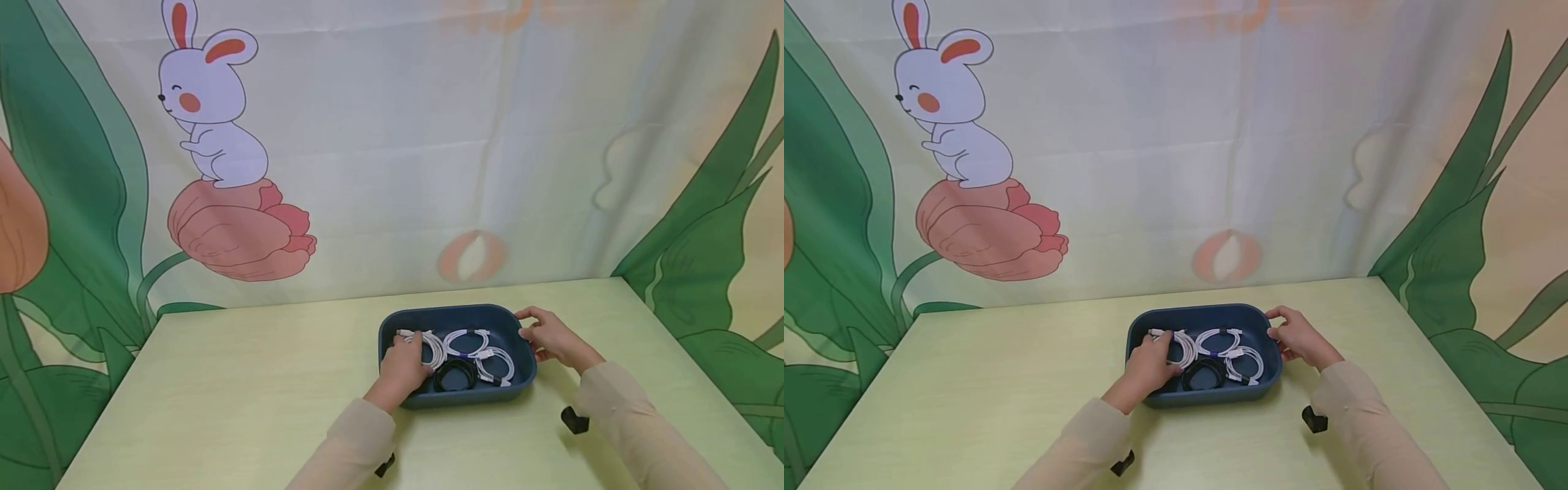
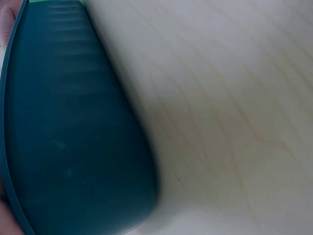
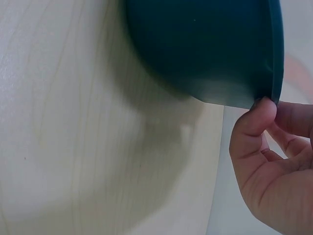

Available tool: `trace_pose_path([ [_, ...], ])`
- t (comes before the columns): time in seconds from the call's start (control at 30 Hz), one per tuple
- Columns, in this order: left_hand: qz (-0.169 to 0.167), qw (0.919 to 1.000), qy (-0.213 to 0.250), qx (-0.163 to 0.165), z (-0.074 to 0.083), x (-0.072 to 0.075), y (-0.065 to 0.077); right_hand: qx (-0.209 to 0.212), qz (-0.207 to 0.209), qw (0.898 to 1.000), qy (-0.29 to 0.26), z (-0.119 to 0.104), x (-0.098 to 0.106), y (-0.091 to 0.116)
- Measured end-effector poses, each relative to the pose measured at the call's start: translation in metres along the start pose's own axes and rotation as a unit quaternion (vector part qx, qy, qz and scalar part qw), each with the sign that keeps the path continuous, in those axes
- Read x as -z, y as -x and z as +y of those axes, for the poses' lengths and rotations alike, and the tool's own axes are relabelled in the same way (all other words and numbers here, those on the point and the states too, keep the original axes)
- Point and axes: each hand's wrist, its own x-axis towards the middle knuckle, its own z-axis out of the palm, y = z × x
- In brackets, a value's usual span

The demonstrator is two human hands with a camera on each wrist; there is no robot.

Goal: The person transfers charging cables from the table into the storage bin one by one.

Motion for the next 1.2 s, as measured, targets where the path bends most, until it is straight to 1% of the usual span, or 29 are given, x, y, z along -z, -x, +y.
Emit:
trace_pose_path([
  [0.27, 0.014, 0.9997, 0.02, -0.009, -0.0022, -0.0005, -0.0022, -0.002, 0.0, 1.0, -0.004, 0.0003, 0.0004, -0.0009],
  [0.6, 0.034, 0.9987, 0.029, -0.024, -0.004, -0.0003, -0.0026, -0.004, 0.001, 1.0, -0.004, 0.0012, 0.0009, -0.0025],
  [0.77, 0.03, 0.9988, 0.03, -0.023, -0.0038, 0.0005, -0.003, -0.005, 0.001, 1.0, -0.002, 0.0012, 0.0008, -0.0027],
  [1.03, 0.018, 0.9985, 0.039, -0.033, -0.0043, 0.0011, -0.0027, 0.007, -0.009, 1.0, -0.003, 0.0031, 0.002, -0.0023],
  [1.2, 0.009, 0.9981, 0.05, -0.034, -0.0026, 0.0056, 0.0001, 0.007, -0.007, 1.0, -0.001, 0.0034, 0.002, -0.0018],
])
